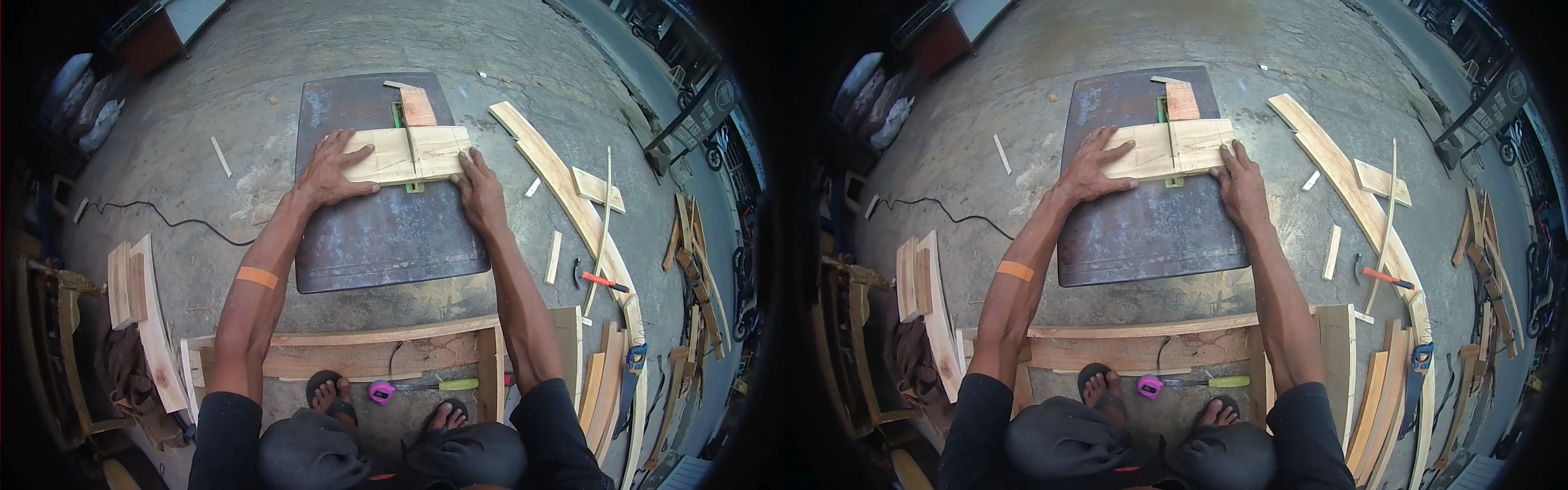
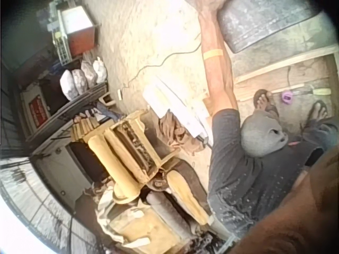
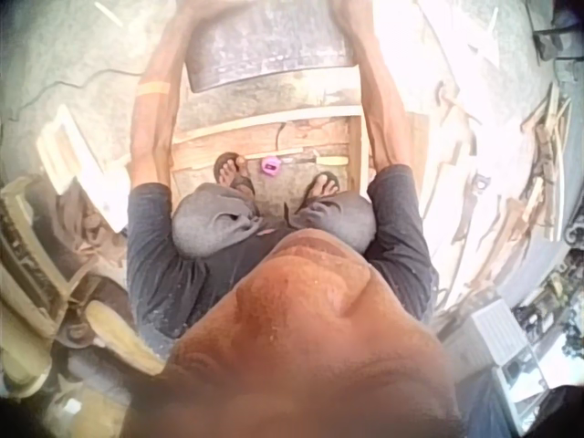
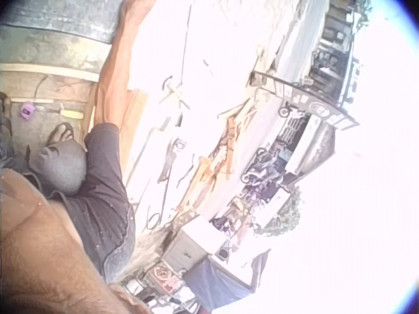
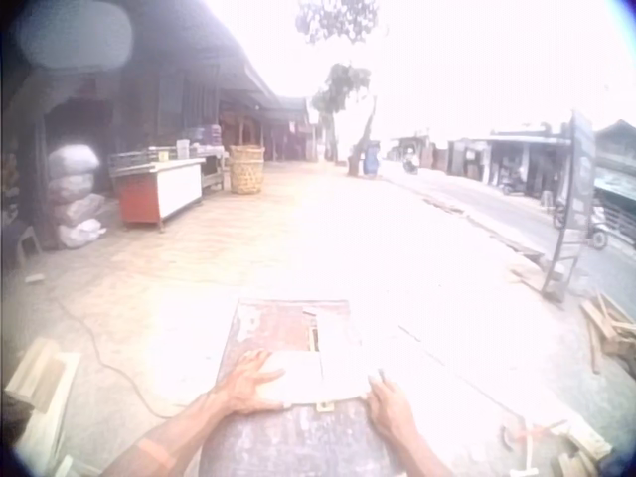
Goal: The person assembles a wooden frame on the floor using a hammer and nails. They measure and mark a piece of wood with a tape measure and square, then cut it on a table saw. The person then hammers nails into the frame to secure the pieces together.
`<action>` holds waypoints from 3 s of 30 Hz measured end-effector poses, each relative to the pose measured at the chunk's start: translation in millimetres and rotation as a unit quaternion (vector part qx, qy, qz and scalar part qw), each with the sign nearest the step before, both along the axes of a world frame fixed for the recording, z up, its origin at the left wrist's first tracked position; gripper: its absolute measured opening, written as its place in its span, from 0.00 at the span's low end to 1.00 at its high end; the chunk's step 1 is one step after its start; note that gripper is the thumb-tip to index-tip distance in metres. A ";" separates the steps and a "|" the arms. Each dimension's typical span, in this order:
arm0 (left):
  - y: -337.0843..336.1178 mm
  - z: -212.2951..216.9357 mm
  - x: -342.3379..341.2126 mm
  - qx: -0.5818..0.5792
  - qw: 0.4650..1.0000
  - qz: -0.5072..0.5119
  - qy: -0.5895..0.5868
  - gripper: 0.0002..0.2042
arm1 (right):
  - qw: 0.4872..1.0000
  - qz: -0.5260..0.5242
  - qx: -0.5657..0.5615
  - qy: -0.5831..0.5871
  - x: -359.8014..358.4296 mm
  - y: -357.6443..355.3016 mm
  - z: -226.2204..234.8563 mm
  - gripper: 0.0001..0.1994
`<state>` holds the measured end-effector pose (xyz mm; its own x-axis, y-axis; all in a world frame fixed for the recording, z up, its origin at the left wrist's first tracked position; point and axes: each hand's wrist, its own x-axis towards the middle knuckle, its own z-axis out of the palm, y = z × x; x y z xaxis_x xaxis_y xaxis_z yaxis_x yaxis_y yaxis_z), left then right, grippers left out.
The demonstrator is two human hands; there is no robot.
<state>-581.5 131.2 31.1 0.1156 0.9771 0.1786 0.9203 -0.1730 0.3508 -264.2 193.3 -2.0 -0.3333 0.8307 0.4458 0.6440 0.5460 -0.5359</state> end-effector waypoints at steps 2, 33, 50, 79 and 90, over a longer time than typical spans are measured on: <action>0.6 -2.1 -0.6 0.008 1.000 0.004 -0.010 0.41 | 1.000 -0.002 0.001 -0.001 -1.5 1.6 0.1 0.22; -233.5 9.3 110.8 0.162 0.978 0.080 -0.107 0.36 | 0.777 -0.031 -0.393 0.491 -12.7 -252.2 45.0 0.23; -204.2 38.1 23.7 -0.052 0.996 0.001 -0.067 0.33 | 0.972 0.042 -0.227 0.043 -29.0 -236.7 57.2 0.25; -205.3 -38.3 64.0 0.150 0.944 0.212 -0.202 0.20 | 0.991 0.126 0.033 0.007 -39.8 -204.6 27.8 0.35; -206.8 -35.6 61.6 0.138 0.946 0.216 -0.199 0.20 | 0.991 0.123 0.045 -0.039 -41.7 -204.9 33.2 0.37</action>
